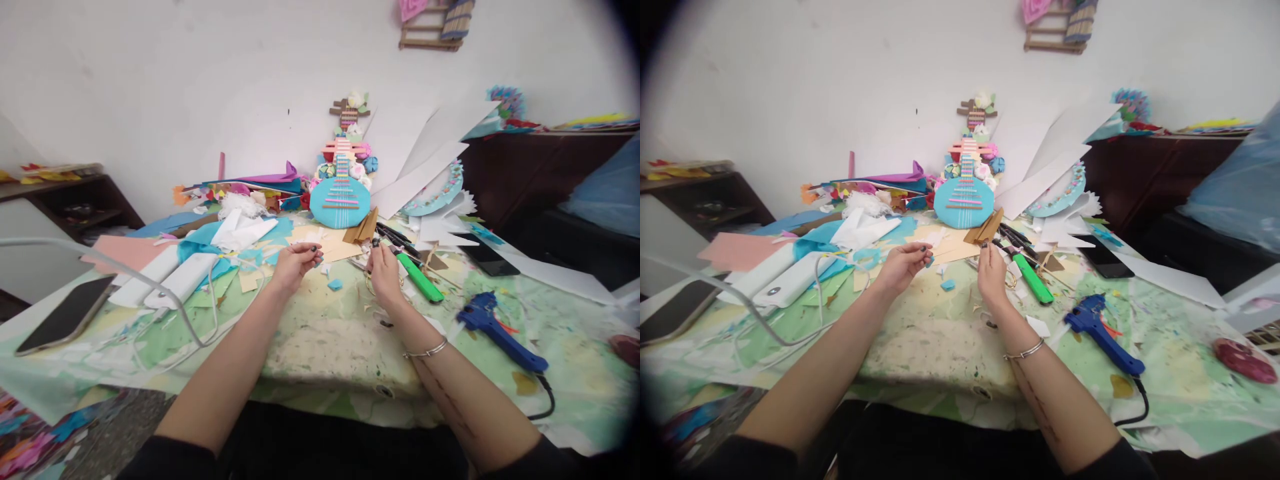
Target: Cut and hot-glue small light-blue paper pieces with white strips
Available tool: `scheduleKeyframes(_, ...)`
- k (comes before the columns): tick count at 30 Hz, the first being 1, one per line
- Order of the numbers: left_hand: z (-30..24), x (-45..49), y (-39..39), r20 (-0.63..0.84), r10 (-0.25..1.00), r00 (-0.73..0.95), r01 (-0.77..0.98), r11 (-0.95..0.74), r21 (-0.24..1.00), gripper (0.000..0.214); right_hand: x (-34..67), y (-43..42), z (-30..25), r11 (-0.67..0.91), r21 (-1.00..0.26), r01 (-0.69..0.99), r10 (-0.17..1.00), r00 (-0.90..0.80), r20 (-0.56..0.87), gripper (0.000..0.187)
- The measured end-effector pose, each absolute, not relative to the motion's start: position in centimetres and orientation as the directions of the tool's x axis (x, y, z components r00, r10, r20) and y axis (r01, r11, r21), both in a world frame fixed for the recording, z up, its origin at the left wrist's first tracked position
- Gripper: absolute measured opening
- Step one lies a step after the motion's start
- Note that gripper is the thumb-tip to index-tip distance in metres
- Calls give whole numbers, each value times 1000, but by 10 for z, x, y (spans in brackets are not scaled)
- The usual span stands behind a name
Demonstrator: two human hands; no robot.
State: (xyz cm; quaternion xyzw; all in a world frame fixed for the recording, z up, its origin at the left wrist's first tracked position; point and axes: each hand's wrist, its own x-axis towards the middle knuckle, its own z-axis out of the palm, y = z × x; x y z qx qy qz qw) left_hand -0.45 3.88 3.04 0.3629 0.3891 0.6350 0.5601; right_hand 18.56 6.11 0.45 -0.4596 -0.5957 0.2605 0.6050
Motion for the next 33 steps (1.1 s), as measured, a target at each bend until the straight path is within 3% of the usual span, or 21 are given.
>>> scheduleKeyframes(3, 32, -5, 38, -26, 999, -38, -501, 4, 866, 11, 183, 57, 7, 458, -863, 214, 876, 60, 479, 41)
scheduleKeyframes(6, 32, -1, 34, -67, 997, 38, -565, 76, 821, 9, 175, 51, 7, 486, -858, 163, 874, -92, 478, 36)
scheduleKeyframes(8, 33, 3, 31, -66, 993, 94, -577, 108, 810, 9, 168, 47, 6, 485, -872, 65, 856, -239, 458, 31)
scheduleKeyframes(11, 32, 8, 28, -53, 988, 143, -551, 124, 825, 11, 160, 43, 3, 413, -907, -84, 821, -397, 411, 44)
scheduleKeyframes(14, 32, 9, 27, -37, 991, 125, -532, 99, 841, 9, 160, 44, 1, 394, -917, -65, 858, -332, 392, 30)
scheduleKeyframes(18, 33, 2, 33, 18, 1000, 17, -531, -6, 847, 13, 168, 51, -3, 454, -875, 170, 889, -153, 431, 16)
scheduleKeyframes(22, 29, -7, 43, 90, 972, -217, -213, -137, 967, 13, 176, 70, -5, 430, -835, 344, 892, -20, 451, 13)
scheduleKeyframes(27, 7, 1, 50, 138, 957, -256, 161, -99, 982, 30, 168, 102, -4, 416, -735, 536, 875, -15, 484, 12)
scheduleKeyframes(29, 0, 8, 49, 211, 962, -173, 636, -55, 770, 34, 160, 111, -5, 429, -687, 587, 859, -30, 511, 19)
scheduleKeyframes(30, -2, 11, 49, 221, 968, -119, 754, -57, 654, 32, 156, 114, -7, 438, -664, 606, 852, -43, 522, 22)
scheduleKeyframes(33, -6, 14, 48, 229, 972, -52, 827, -87, 555, 18, 147, 116, -13, 476, -597, 646, 830, -106, 547, 30)
